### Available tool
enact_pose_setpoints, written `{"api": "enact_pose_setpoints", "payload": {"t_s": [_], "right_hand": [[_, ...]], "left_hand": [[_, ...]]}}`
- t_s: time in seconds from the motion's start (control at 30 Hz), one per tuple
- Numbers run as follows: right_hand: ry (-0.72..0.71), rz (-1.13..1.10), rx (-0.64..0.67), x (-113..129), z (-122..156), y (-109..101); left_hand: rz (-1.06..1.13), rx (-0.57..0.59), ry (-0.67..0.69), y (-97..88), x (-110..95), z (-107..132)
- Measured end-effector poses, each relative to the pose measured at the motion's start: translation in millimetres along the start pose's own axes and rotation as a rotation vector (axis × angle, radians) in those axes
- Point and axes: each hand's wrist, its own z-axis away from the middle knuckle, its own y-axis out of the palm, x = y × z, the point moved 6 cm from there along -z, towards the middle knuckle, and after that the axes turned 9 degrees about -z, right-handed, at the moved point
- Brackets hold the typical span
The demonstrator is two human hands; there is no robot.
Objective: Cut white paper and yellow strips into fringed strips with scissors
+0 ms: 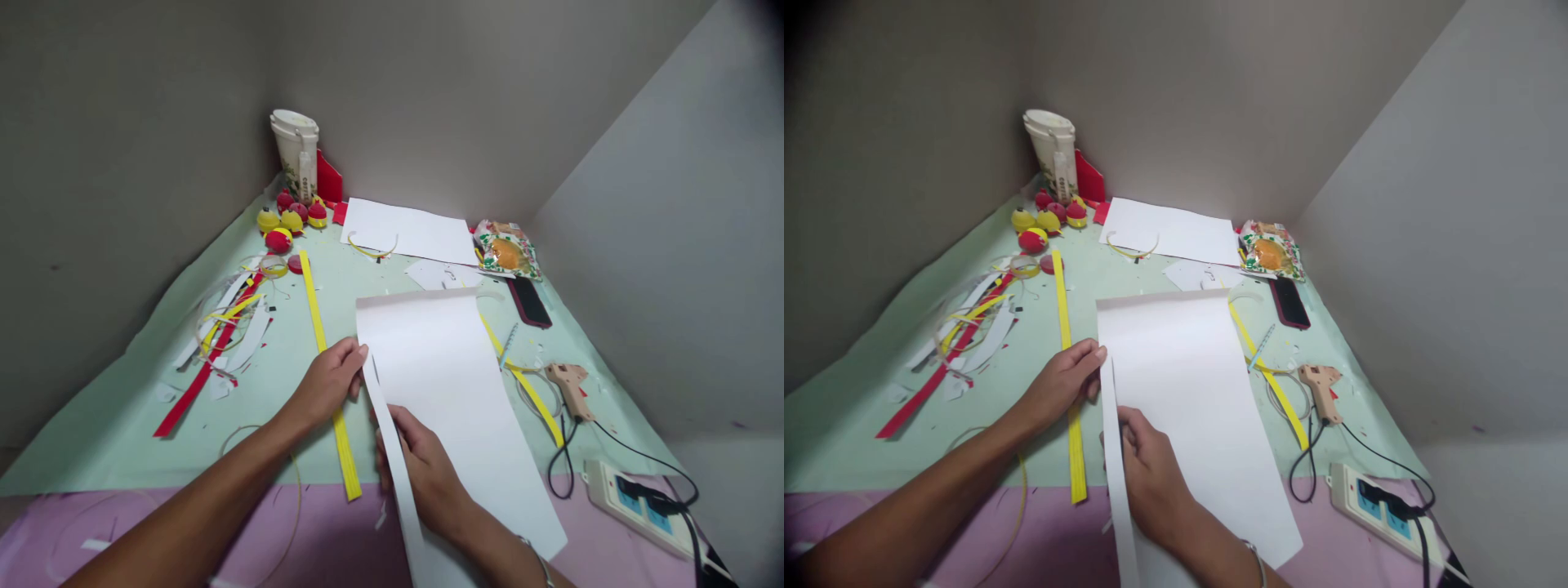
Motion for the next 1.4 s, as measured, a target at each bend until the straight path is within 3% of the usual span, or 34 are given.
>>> {"api": "enact_pose_setpoints", "payload": {"t_s": [0.2,0.87,1.4], "right_hand": [[-0.036,0.06,-0.006,10,3,1],[0.015,0.034,-0.011,3,1,0],[0.007,0.043,-0.02,12,-1,-1]], "left_hand": [[0.01,-0.004,0.013,0.8,3,-1],[-0.018,-0.008,0.023,-0.3,-4,1],[-0.045,-0.016,0.025,-0.2,-5,0]]}}
